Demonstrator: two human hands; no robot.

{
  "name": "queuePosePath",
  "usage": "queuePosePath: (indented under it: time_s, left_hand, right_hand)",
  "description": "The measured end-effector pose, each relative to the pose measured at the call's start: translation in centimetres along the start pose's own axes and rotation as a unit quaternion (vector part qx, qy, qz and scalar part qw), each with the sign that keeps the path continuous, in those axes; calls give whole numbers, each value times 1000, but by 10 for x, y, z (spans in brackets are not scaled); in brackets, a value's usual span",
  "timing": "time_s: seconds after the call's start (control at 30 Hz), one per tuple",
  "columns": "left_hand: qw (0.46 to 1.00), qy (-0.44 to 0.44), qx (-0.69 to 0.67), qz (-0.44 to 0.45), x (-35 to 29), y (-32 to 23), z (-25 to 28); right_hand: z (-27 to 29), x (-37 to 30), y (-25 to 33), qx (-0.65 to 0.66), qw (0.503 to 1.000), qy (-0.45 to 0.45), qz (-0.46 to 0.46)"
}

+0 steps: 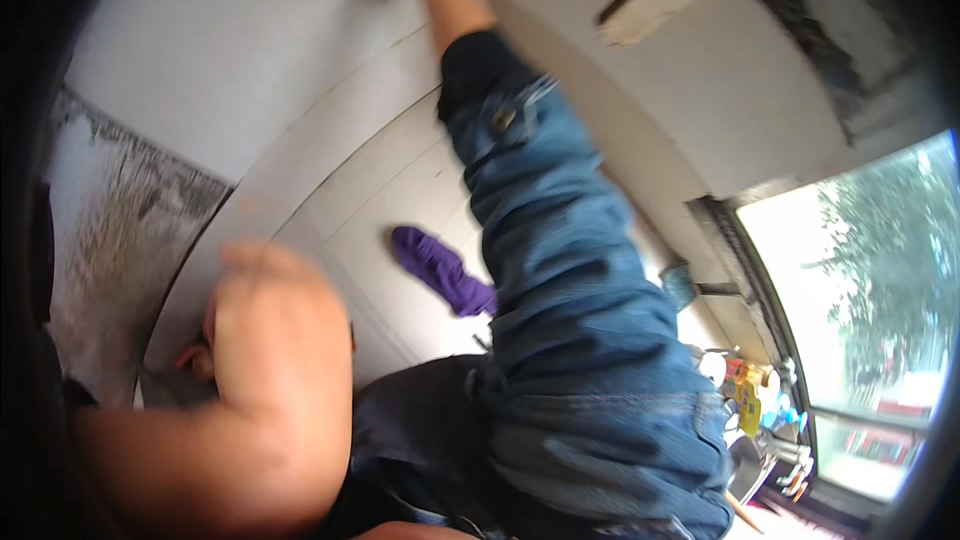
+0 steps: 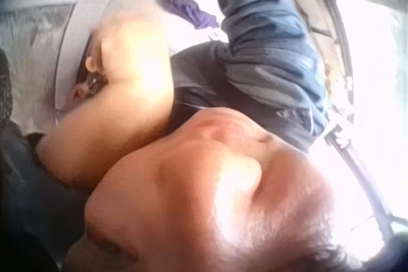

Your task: The person cleans a tiled wall in a kitchen using a purple cloth and a steel wool pad. They wipe the wall, rinse the cloth at the sink, scrub the wall with steel wool, and spray the wall with a cleaning solution.

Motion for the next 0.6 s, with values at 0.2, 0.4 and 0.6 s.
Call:
queuePosePath:
  time_s: [0.2, 0.4, 0.6]
  left_hand:
    - [977, -4, -152, -151, -31, 3, -7]
    - [874, -76, -467, -109, -89, 29, -60]
    - [757, -77, -647, -48, -137, 24, -164]
  right_hand:
    - [53, -141, -6, 440, 891, 84, -71]
    - [98, -270, -21, 516, 843, 14, -153]
    - [146, -307, -1, 521, 836, 16, -169]
Point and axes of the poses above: each hand's wrist, its own x-axis towards the middle knuckle, its own z-axis out of the back of the hand, y = z × x, the point moved 3 cm from there along x, towards the middle knuckle, and after that the axes turned 4 degrees about z, right-handed, at the moved point
